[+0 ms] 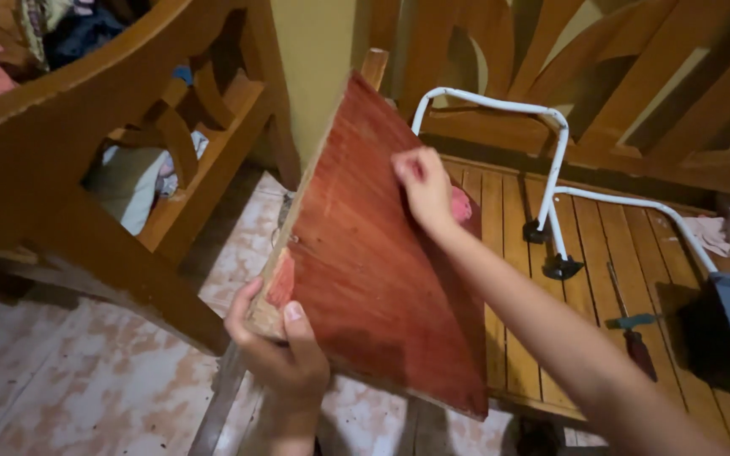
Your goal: The person wipes a rectangular wooden board with a pink cloth, first on the reddish side and then on the lighter side. The board is held in one hand while the other hand rubs the surface. The person flips the board over to clean the other side.
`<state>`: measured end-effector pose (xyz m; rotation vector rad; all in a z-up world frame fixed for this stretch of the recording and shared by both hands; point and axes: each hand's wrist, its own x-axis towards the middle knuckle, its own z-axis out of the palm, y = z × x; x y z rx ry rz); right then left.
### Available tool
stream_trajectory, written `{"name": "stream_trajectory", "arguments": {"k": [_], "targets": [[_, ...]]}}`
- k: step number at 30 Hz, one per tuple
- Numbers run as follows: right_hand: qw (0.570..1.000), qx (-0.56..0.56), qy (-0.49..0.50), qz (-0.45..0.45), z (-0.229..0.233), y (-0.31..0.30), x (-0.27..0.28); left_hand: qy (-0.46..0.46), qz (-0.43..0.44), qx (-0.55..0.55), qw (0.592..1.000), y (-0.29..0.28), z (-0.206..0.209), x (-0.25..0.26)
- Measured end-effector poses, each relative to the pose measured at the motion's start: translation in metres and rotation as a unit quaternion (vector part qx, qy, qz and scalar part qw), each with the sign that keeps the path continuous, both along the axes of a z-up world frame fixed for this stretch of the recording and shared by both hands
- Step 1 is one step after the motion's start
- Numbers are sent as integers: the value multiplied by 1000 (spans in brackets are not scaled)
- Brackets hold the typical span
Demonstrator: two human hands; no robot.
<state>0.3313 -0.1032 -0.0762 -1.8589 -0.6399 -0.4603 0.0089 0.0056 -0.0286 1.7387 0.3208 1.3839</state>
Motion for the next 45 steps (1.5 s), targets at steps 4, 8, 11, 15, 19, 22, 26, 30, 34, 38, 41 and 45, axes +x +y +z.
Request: {"name": "stream_trajectory", "arguments": {"k": [4,8,11,15,19,22,26,30,34,38,41,45], "targets": [[997,0,-48,56,3,-16,3,4,9,13,1000,0,6,0],[966,-38,199,-160,28,7,44,4,15,23,1000,1,7,1],[957,-67,209,-189,43,34,65,-1,3,14,1000,0,1,-1],[990,-26,87,-106,71,83,71,2,21,10,1000,-2,-1,2],[996,53,-69,13,89,95,7,-3,15,-23,1000,-4,-2,3],[996,17,-68,58,87,58,-96,-1,24,-47,999,-6,-1,3],[977,-2,-141,162,93,15,-175,-24,32,-80,996,-9,-6,7],[974,42,-140,171,105,45,-118,50,84,-35,995,3,-21,4],[989,39,-133,57,117,96,-17,-2,51,-79,996,10,-34,15],[996,25,-82,29,118,105,54,-93,20,-107,990,2,-42,27],[997,35,-61,38,92,94,82,-64,24,-124,990,1,-39,22],[997,13,-44,-62,17,42,95,-62,33,-137,988,-1,-27,21]]}}
